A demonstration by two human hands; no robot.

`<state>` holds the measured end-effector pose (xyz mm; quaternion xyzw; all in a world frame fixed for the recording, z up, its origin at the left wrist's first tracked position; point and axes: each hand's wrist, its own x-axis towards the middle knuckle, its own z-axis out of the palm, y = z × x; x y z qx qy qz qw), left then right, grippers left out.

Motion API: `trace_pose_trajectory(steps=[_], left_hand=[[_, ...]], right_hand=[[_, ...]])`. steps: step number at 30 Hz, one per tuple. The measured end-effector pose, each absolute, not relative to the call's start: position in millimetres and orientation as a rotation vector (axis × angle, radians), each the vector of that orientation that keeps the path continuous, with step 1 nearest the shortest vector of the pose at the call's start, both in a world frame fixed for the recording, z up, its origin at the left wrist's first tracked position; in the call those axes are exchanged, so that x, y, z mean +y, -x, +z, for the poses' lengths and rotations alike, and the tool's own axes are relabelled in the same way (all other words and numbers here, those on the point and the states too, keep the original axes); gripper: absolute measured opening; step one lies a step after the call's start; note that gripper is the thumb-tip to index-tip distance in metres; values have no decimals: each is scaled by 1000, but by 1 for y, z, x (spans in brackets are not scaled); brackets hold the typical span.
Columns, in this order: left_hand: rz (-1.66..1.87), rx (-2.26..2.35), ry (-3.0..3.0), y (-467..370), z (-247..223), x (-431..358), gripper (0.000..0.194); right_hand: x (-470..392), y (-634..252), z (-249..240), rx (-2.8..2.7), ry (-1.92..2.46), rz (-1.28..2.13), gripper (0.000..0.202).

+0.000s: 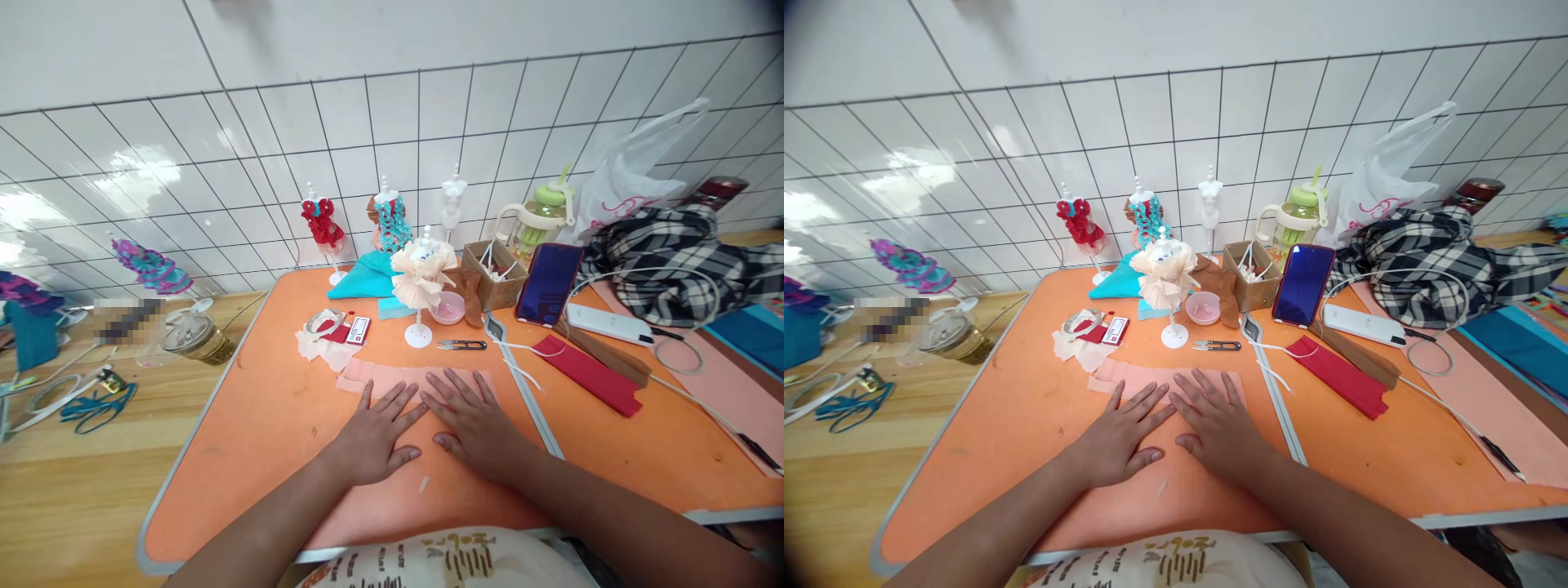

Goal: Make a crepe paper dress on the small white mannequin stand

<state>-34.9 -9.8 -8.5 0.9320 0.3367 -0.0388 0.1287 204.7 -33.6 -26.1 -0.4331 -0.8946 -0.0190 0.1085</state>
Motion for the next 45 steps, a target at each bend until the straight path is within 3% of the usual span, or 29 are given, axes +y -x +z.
trace_pose_trajectory(steps=[8,13,19,32,37,41,45], left_hand=[[-106,986,-2665,34,-4,-10,63],[-100,995,-2683,34,-7,-10,63],[-100,998,-2722,34,-10,-9,64],[-50,1082,-2659,24,-4,-13,69],[-27,1117,-2661,21,-8,-13,66],[-15,1116,-2689,21,-10,-13,68],[-20,1129,-2688,21,-10,-14,69]], right_hand=[[-33,-244,-20,-2643,1352,-57,44],[-24,-265,-6,-2401,1590,280,46],[-8,-253,0,-2207,1810,707,31],[6,-267,-10,-2471,1838,454,34],[-2,-270,-7,-2361,1752,179,24],[-24,-257,-9,-2470,1452,-15,44],[-43,-251,-23,-2586,1391,-73,52]])
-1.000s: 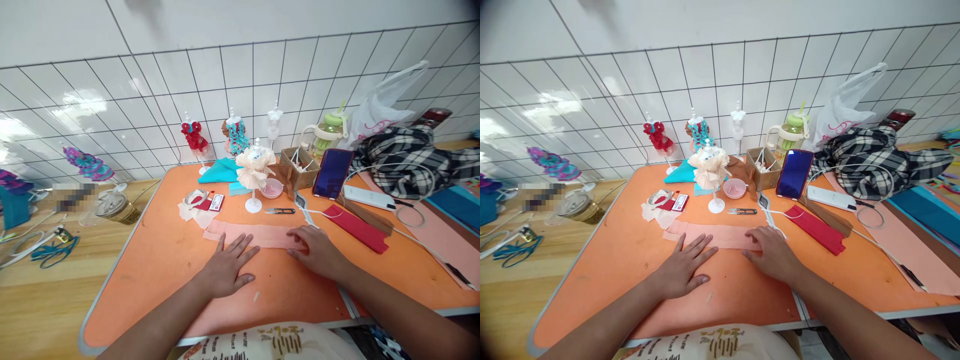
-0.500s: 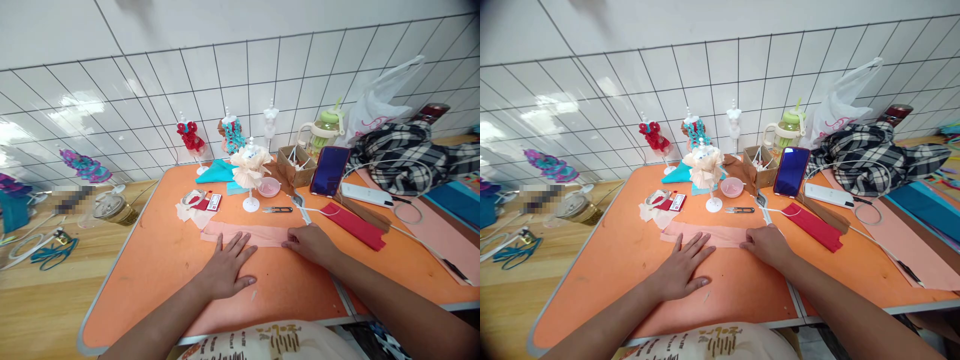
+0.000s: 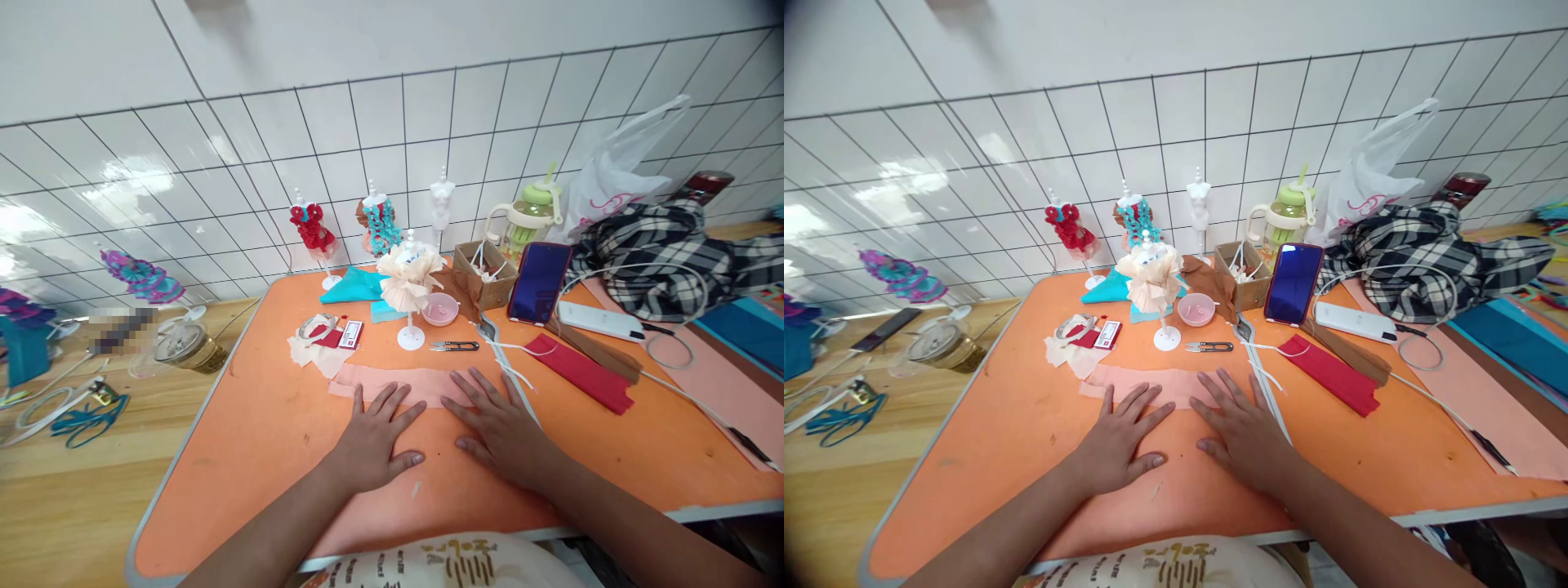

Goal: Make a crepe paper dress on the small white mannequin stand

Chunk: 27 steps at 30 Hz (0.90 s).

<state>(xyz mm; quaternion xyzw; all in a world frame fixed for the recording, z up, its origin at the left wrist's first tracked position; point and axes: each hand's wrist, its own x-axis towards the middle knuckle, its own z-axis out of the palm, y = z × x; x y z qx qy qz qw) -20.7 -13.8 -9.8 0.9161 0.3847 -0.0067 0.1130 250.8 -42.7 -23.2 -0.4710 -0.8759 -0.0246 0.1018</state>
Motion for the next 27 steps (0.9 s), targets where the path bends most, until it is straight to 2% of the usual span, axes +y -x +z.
trace_pose_trajectory(steps=[6,12,16,23,27], left_hand=[[-26,1122,-2656,21,-8,-14,68],[-49,1130,-2665,22,-8,-14,68],[-60,1135,-2633,18,-2,-17,65],[80,1158,-2523,18,8,-20,67],[303,1308,-2556,46,6,-10,52]], right_hand=[[-53,-281,-37,-2528,1605,-66,51],[-59,-304,-28,-2436,1729,-105,40],[-51,-287,-13,-2375,1612,0,36],[-21,-242,-9,-2634,1307,160,20],[-13,-243,-9,-2690,1294,156,27]])
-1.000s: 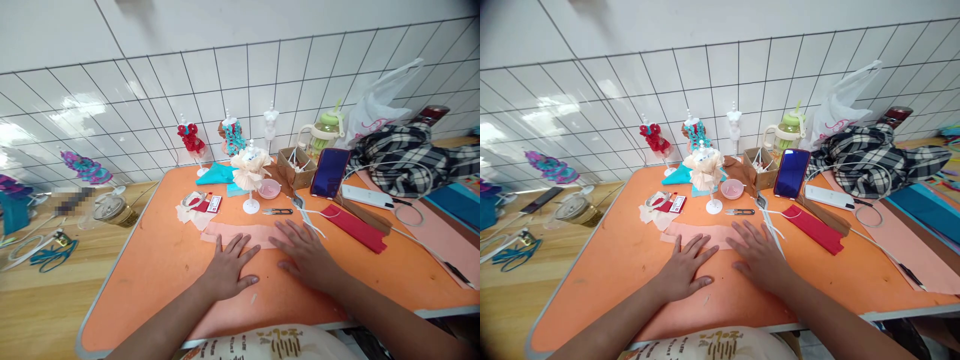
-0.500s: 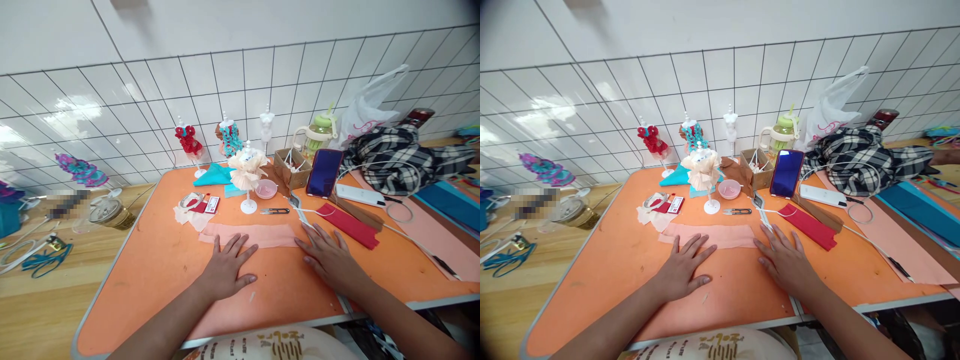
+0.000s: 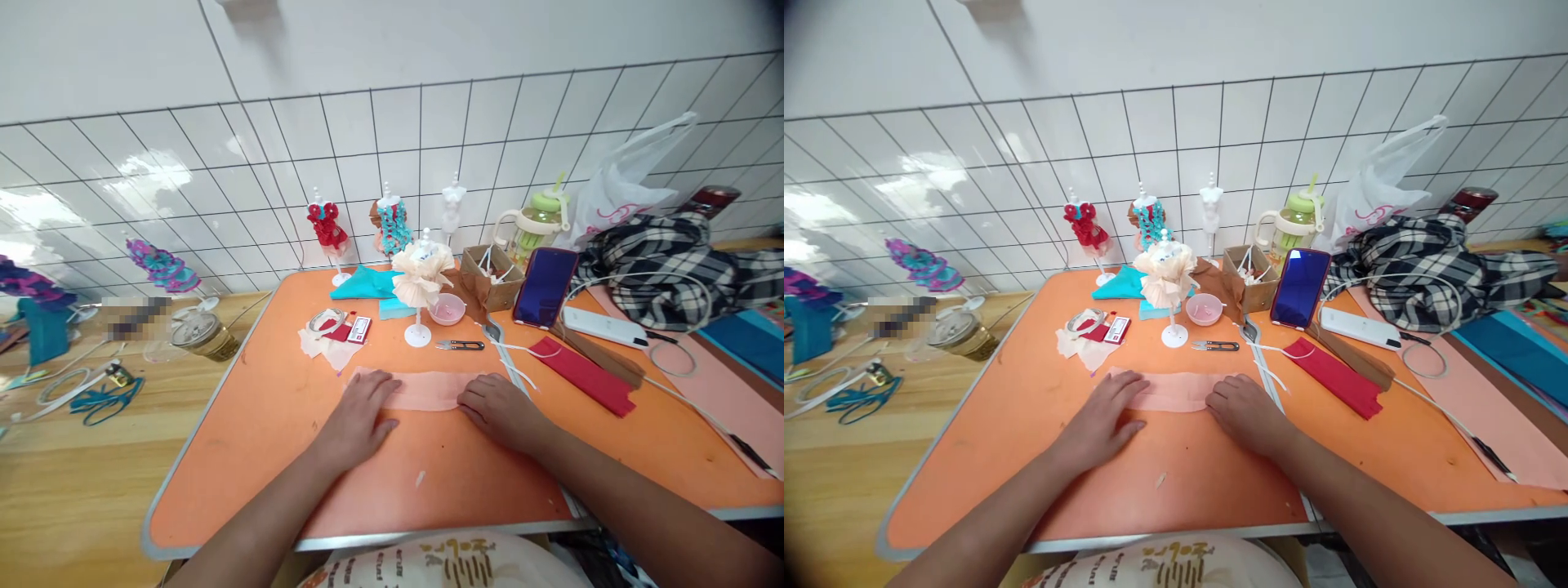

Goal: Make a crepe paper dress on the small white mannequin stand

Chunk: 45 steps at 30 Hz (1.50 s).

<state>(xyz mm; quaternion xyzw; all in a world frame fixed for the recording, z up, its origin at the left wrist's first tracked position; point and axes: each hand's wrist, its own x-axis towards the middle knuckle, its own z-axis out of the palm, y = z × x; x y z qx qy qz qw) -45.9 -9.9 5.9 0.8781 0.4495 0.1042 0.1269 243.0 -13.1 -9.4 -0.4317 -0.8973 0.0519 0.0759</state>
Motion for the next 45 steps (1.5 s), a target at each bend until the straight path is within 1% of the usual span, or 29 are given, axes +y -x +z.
trace_pose_trajectory(steps=[2,8,15,23,26,29,32,35,37,41,45], left_hand=[[271,1319,-2562,63,6,-3,42],[268,1269,-2561,92,7,13,25],[361,1376,-2358,101,-1,23,30],[399,1516,-2172,104,-11,27,34],[402,1558,-2250,97,-8,26,31],[401,1568,-2399,90,-5,23,24],[380,1572,-2459,88,-4,20,23],[386,1592,-2444,89,-6,19,24],[393,1594,-2431,91,-7,19,24],[420,1601,-2397,93,-11,20,26],[433,1614,-2363,94,-15,23,27]], right_hand=[[-11,-245,-7,-2653,1334,240,26],[1,-247,-1,-2497,1413,613,21],[13,-254,1,-2436,1495,836,21],[25,-258,-6,-2436,1604,885,25],[31,-254,-4,-2482,1626,868,20],[35,-249,0,-2505,1678,810,19],[35,-247,5,-2527,1704,789,18],[34,-249,9,-2466,1663,898,27],[32,-253,9,-2438,1616,993,29],[28,-258,3,-2425,1583,1008,17],[29,-256,3,-2476,1639,970,13]])
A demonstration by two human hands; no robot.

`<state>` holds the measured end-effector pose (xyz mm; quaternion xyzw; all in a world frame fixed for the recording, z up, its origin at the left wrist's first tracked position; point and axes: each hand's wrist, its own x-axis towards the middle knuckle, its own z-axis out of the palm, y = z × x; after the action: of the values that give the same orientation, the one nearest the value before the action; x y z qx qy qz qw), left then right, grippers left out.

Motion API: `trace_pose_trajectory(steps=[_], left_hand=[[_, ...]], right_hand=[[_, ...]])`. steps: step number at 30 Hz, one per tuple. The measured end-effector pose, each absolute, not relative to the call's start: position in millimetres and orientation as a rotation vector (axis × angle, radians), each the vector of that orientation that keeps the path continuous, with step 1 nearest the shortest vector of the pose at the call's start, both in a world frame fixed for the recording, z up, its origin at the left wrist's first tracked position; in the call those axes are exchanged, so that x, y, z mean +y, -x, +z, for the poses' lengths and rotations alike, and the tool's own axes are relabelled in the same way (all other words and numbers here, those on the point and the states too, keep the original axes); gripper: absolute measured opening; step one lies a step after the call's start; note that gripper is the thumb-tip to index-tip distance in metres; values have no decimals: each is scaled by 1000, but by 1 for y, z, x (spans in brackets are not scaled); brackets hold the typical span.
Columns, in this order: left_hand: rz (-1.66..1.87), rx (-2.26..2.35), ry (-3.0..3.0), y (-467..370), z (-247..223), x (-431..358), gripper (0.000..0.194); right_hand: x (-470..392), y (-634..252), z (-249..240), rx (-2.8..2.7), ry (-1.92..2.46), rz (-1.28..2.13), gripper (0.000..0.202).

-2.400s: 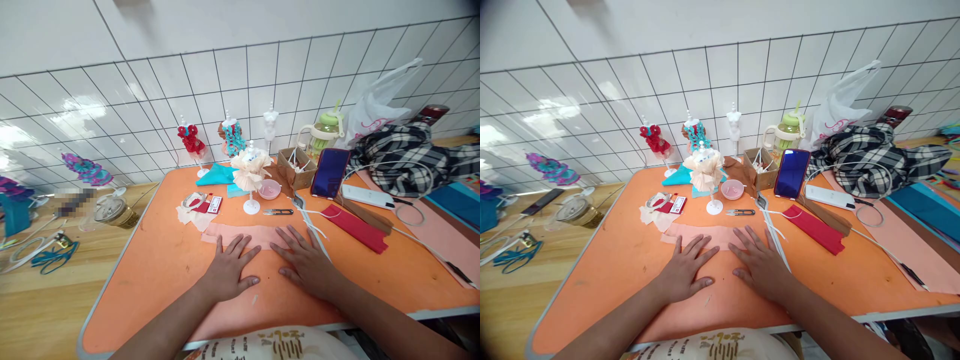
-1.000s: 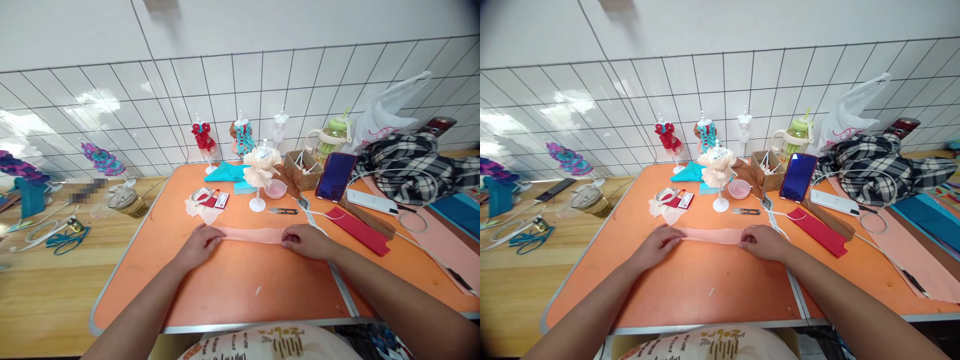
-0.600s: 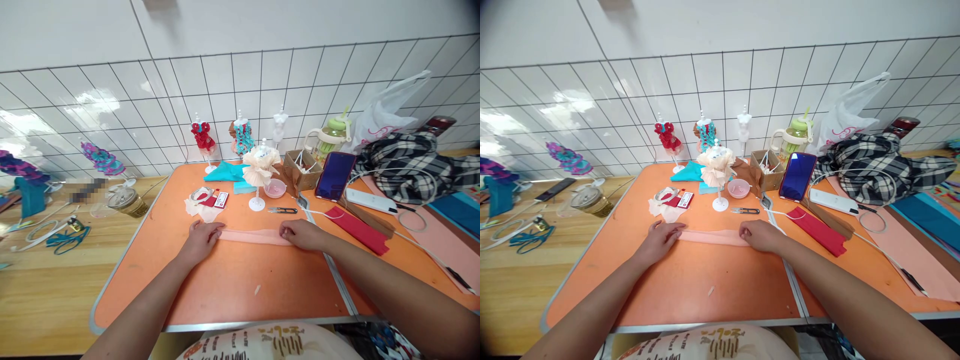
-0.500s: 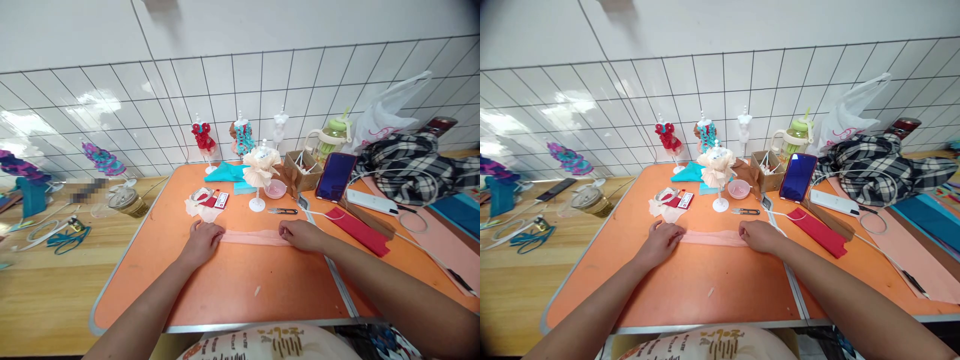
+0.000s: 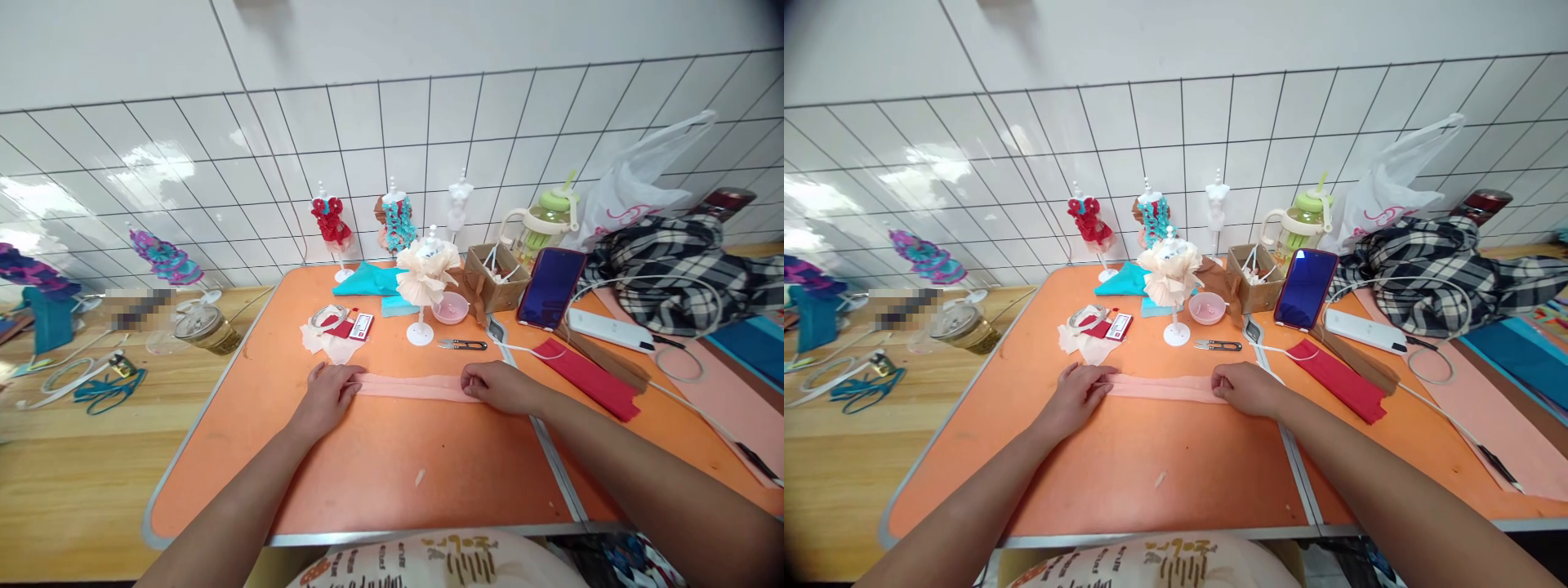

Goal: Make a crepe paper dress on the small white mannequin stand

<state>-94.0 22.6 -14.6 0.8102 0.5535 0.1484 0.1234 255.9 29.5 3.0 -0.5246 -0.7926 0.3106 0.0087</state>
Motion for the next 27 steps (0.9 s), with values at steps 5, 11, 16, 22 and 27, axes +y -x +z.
trace_pose_trajectory(steps=[5,11,16,22,27], left_hand=[[432,1656,-2501,91,-14,23,28],[455,1266,-2915,41,2,-2,44],[75,867,-2812,-16,-1,-15,73],[-37,862,-2701,-18,-11,-11,73],[-49,876,-2686,-17,-7,-12,77]], right_hand=[[35,-246,9,-2605,1786,809,11],[39,-242,11,-2652,1735,865,11],[37,-243,12,-2616,1706,871,10],[21,-261,7,-2411,1653,952,30],[16,-275,-3,-2323,1635,925,20]])
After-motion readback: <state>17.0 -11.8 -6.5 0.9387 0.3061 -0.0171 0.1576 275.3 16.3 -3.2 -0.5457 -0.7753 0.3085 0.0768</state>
